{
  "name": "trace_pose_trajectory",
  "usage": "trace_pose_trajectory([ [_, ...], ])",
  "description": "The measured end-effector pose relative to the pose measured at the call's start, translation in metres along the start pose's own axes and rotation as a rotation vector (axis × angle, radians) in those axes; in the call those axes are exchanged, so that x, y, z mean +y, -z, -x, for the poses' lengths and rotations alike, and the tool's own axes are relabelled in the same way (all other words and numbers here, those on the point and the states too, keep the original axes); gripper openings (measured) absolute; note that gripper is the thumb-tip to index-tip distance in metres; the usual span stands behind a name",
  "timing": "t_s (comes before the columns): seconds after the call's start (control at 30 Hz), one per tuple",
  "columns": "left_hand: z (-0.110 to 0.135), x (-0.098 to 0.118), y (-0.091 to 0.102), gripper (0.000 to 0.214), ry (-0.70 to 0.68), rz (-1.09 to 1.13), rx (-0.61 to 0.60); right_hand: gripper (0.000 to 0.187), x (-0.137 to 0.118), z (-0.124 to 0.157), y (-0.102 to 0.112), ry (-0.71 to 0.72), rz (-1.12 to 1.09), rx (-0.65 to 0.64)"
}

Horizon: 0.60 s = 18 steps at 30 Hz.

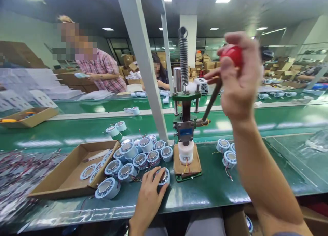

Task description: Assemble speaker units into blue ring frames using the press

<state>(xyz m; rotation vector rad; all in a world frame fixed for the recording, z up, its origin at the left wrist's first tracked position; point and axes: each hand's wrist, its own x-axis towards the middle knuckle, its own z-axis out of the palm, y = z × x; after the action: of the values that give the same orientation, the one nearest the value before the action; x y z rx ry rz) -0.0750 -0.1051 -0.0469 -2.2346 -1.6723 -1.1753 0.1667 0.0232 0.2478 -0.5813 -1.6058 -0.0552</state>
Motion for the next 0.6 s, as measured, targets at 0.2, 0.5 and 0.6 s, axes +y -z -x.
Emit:
trace_pose_trajectory([
  [0.2,-0.011,-0.064,0.071,0.037,0.095,-0.081,0.118,0.047,0.029,0.084,-0.038,-0.035,0.042,0.173],
  [0.5,-0.046,-0.196,0.165,0.023,0.634,-0.367,-0.389,0.094,0.039,0.288,-0.075,-0.773,0.055,-0.208],
  [0.6,-0.047,-0.197,0.158,0.026,0.637,-0.355,-0.526,0.097,0.038,0.282,-0.077,-0.769,0.149,-0.131],
])
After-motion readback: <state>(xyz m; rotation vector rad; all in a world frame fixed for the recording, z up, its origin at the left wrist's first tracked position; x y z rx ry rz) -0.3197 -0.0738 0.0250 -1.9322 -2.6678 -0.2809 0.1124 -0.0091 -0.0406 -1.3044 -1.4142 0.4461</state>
